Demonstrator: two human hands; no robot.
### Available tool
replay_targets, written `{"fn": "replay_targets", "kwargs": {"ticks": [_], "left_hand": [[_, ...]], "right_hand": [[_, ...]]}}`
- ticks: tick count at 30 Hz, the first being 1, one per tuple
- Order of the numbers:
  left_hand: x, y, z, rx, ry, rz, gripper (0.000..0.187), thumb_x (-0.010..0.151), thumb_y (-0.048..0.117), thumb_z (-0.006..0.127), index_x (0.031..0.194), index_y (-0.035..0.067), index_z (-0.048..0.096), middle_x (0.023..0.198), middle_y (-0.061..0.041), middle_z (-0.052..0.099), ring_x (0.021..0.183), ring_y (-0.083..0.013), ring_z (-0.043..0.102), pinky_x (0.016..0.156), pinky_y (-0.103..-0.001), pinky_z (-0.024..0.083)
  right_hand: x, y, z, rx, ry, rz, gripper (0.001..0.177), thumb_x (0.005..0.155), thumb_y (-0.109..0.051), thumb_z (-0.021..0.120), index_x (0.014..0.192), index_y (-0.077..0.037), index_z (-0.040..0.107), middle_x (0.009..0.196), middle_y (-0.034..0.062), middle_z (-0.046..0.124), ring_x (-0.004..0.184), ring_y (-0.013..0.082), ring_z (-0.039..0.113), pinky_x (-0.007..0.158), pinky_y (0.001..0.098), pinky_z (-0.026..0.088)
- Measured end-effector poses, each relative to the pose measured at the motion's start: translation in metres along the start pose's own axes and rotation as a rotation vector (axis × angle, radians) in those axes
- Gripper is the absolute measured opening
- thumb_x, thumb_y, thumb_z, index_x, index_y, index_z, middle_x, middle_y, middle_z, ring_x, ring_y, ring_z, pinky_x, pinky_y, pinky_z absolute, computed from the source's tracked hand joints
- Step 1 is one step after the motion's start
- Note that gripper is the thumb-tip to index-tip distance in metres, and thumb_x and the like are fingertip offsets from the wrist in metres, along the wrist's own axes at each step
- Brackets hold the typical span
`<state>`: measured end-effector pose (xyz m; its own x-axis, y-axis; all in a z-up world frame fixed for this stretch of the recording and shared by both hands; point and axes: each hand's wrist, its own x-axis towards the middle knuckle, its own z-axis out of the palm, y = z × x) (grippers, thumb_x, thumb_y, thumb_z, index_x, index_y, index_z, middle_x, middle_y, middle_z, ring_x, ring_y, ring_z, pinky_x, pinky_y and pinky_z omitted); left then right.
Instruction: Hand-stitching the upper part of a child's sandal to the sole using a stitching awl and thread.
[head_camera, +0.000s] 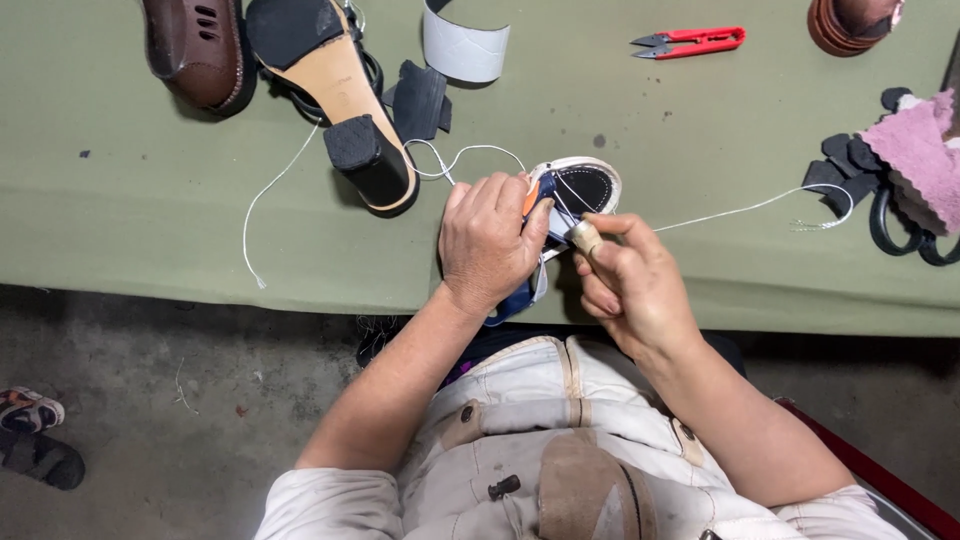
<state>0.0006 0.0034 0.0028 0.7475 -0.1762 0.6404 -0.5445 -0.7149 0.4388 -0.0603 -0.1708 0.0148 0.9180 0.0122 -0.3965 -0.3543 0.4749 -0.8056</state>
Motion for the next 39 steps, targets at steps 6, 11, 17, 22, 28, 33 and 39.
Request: {"fn": "replay_targets", "kwargs": {"ticks": [6,11,17,22,28,33,39], "left_hand": [[0.003,0.001,0.0,-0.008,0.011,0.002,0.031,0.102,0.036,0.055,0.091,0.007,0.057,0.072,-0.007,0.048,0.069,-0.0308,0.061,0.065,-0.04,0.046],[0.001,0.002,-0.002,0.002,0.026,0.012,0.032,0.103,0.036,0.054,0.09,0.007,0.057,0.071,-0.006,0.047,0.067,-0.0305,0.06,0.064,-0.04,0.045],[-0.002,-0.004,0.002,0.008,0.036,0.023,0.032,0.102,0.038,0.055,0.091,0.008,0.058,0.072,-0.006,0.047,0.067,-0.0298,0.06,0.064,-0.04,0.045],[-0.001,-0.003,0.001,-0.018,0.024,0.01,0.033,0.103,0.038,0.054,0.091,0.007,0.057,0.072,-0.006,0.045,0.067,-0.0299,0.058,0.065,-0.04,0.045],[0.0,-0.001,-0.003,-0.066,0.027,-0.018,0.033,0.104,0.037,0.053,0.092,0.007,0.058,0.073,-0.005,0.045,0.067,-0.0299,0.058,0.066,-0.04,0.046],[-0.001,0.0,0.001,-0.02,0.071,-0.015,0.035,0.104,0.039,0.052,0.094,0.006,0.059,0.074,-0.006,0.046,0.066,-0.0298,0.057,0.064,-0.04,0.045],[-0.001,0.012,-0.005,0.125,0.113,-0.039,0.038,0.104,0.039,0.052,0.104,0.002,0.063,0.081,-0.009,0.052,0.069,-0.0291,0.058,0.064,-0.04,0.042]], "right_hand": [[0.008,0.021,-0.017,-1.538,0.217,-1.081,0.039,0.083,-0.013,0.072,0.12,-0.025,0.075,0.087,-0.0045,0.059,0.068,0.0158,0.062,0.06,0.0294,0.055],[0.006,0.023,-0.014,-1.62,0.281,-1.124,0.045,0.081,-0.017,0.07,0.124,-0.028,0.073,0.085,-0.0079,0.055,0.065,0.0138,0.061,0.057,0.029,0.056],[0.007,-0.001,-0.001,-0.184,0.055,-0.129,0.034,0.093,-0.007,0.056,0.127,-0.006,0.06,0.069,0.0115,0.052,0.041,0.0068,0.032,0.032,0.0231,0.029],[0.002,-0.015,0.004,0.223,-0.021,0.242,0.032,0.092,-0.009,0.054,0.124,-0.014,0.057,0.079,0.0108,0.047,0.038,0.002,0.03,0.034,0.016,0.022],[-0.003,-0.011,0.007,0.258,-0.018,0.231,0.034,0.093,-0.009,0.055,0.127,-0.014,0.058,0.081,0.012,0.048,0.039,0.0022,0.033,0.033,0.0165,0.026],[-0.002,0.001,0.004,0.119,-0.046,0.072,0.033,0.097,-0.009,0.055,0.13,-0.011,0.055,0.075,0.0157,0.051,0.037,0.0073,0.037,0.033,0.021,0.031],[-0.003,0.011,-0.033,-1.251,0.155,-0.535,0.053,0.081,-0.037,0.089,0.123,-0.017,0.065,0.086,0.0042,0.07,0.073,0.0213,0.069,0.067,0.0327,0.055]]}}
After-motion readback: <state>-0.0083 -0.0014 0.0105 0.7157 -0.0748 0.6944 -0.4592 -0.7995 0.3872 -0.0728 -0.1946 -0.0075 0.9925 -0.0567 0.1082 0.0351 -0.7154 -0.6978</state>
